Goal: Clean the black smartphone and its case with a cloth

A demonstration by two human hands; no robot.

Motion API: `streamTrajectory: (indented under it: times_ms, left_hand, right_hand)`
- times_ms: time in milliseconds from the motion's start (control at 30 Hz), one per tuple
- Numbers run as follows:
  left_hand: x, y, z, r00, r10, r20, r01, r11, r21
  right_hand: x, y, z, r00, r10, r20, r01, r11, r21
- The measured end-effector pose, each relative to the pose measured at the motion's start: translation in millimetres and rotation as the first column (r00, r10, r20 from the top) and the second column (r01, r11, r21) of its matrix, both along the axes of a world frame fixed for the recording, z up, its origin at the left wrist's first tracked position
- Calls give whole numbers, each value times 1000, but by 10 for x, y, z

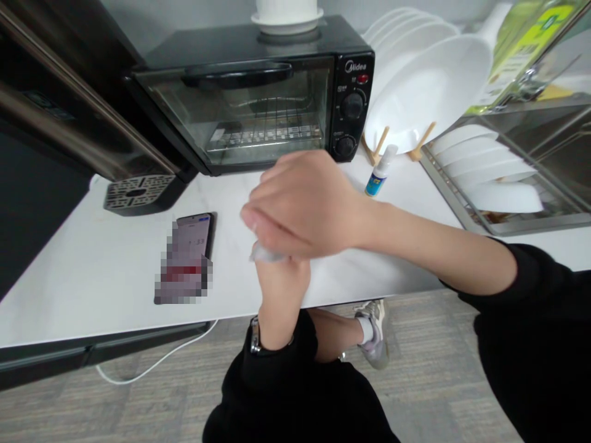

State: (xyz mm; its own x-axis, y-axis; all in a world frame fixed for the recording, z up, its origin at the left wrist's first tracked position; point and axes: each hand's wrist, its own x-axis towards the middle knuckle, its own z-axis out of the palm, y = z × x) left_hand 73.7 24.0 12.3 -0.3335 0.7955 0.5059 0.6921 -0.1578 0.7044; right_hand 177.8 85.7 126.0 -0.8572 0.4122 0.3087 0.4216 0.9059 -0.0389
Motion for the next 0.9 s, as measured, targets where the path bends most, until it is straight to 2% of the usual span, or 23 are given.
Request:
streamTrajectory:
  times_ms: [67, 233, 300, 367, 433, 533, 600, 667, 733, 800, 900]
  left_hand:
    - [14, 13, -6, 1000, 4, 18, -4, 1000, 27]
    - [-42, -14, 41, 996, -26, -81, 21, 998, -61]
    - [-52, -37, 54, 997, -21, -80, 20, 1000, -15]
    - [-36, -49, 53, 998, -13, -56, 16, 998, 55]
    - [-7, -43, 39, 998, -33, -54, 36, 998, 48]
    - [30, -6, 3, 993, -75, -88, 61, 986, -153]
    - [32, 21, -23, 994, -93, -51, 77, 963, -259]
    - [12, 36, -35, 989, -148, 0, 143, 952, -270]
    - [-24, 36, -28, 982, -188, -1, 182, 948, -261]
    - [-61, 26, -6, 984, -167, -58, 143, 946, -290]
    - [-92, 5, 24, 977, -148, -151, 92, 941, -326]
  right_hand:
    - [-15, -13, -2, 998, 57, 39, -58, 998, 38]
    - [35, 125, -4, 984, -167, -55, 162, 983, -87]
    - [26, 85, -8, 994, -98, -41, 96, 994, -52]
    - [-12, -12, -20, 1000, 11, 9, -11, 999, 36]
    - [-49, -86, -47, 999, 16, 33, -20, 994, 107]
    - [-46, -27, -123, 991, -123, -53, 129, 982, 140]
    - [0, 122, -182, 958, -198, -209, 224, 968, 110]
    - [64, 309, -225, 861, -309, -404, 347, 938, 24]
    - [127, 485, -246, 771, -417, -481, 435, 897, -80]
    - [177, 617, -262, 775, -477, -415, 468, 874, -132]
    - [203, 708, -325, 850, -481, -214, 473, 876, -92]
